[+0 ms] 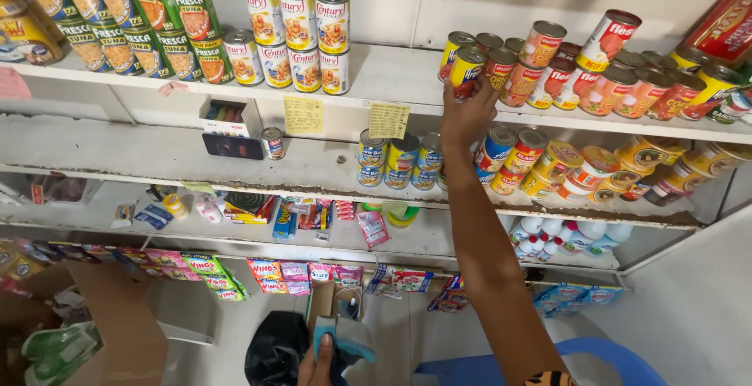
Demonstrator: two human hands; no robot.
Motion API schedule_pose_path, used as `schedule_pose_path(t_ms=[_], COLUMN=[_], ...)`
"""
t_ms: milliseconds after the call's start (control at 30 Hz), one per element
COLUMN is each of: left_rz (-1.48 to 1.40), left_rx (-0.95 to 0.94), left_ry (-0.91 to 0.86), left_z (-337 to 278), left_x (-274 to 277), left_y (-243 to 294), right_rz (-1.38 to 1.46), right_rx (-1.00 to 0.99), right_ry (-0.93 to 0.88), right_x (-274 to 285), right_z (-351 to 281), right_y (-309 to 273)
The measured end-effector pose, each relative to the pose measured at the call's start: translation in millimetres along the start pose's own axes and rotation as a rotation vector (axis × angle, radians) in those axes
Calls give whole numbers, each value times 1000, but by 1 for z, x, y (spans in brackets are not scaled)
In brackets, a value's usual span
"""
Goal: Wiping dust from various canned food items with a blue cloth and organizing them on grocery shelves.
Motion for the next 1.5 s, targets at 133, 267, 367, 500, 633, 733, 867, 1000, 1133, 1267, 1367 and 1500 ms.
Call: schedule_pose_path(t_ms=[133, 267, 367, 500, 633, 733, 867, 1000, 1133, 1267, 1367, 1500], left_rz=[-203, -48, 226, 41, -210, -219, -188, -62, 86, 157, 209, 232], left_rx=[71, 95, 159, 151, 65, -148, -115, -48, 4, 132, 157, 258], left_ry=[5, -44, 97, 316, 294, 171, 121, 31, -56, -133, -190, -246], left_z=[-26, -49, -53, -63, -71, -80, -91, -96, -92, -81, -69, -52], left_x=[-120, -138, -122, -103, -105, -113, -139, -154, -164, -178, -189, -201], left_y=[110, 155, 154, 153, 158, 159, 176, 179, 173, 171, 165, 156], right_rz=[77, 234, 336, 556, 621, 706, 685, 649, 620, 575, 537, 472], right_rx=[1, 154, 260, 365, 393, 294, 232, 156, 103, 60, 42, -3], right_ry=[-105, -69, 32, -262, -786, -823, -909, -1005, -1049, -1076, -1110, -1137], right_x=[11, 30, 90, 178, 245, 267, 287, 298, 300, 293, 283, 269], right_z=[3, -8, -42, -134, -217, -245, -259, -279, -298, -298, -297, -288], right_y=[-8, -17, -53, -99, -131, -123, -111, -94, -71, -54, -40, -19])
Point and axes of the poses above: each hand's wrist, its own z-axis towards the middle knuckle, its own x-axis out of the back of the hand, y = z × x, the point moved 7 cm from there along z, towards the middle knuckle, and after that the axes turned 9 degrees about -z, right-handed, at the moved point
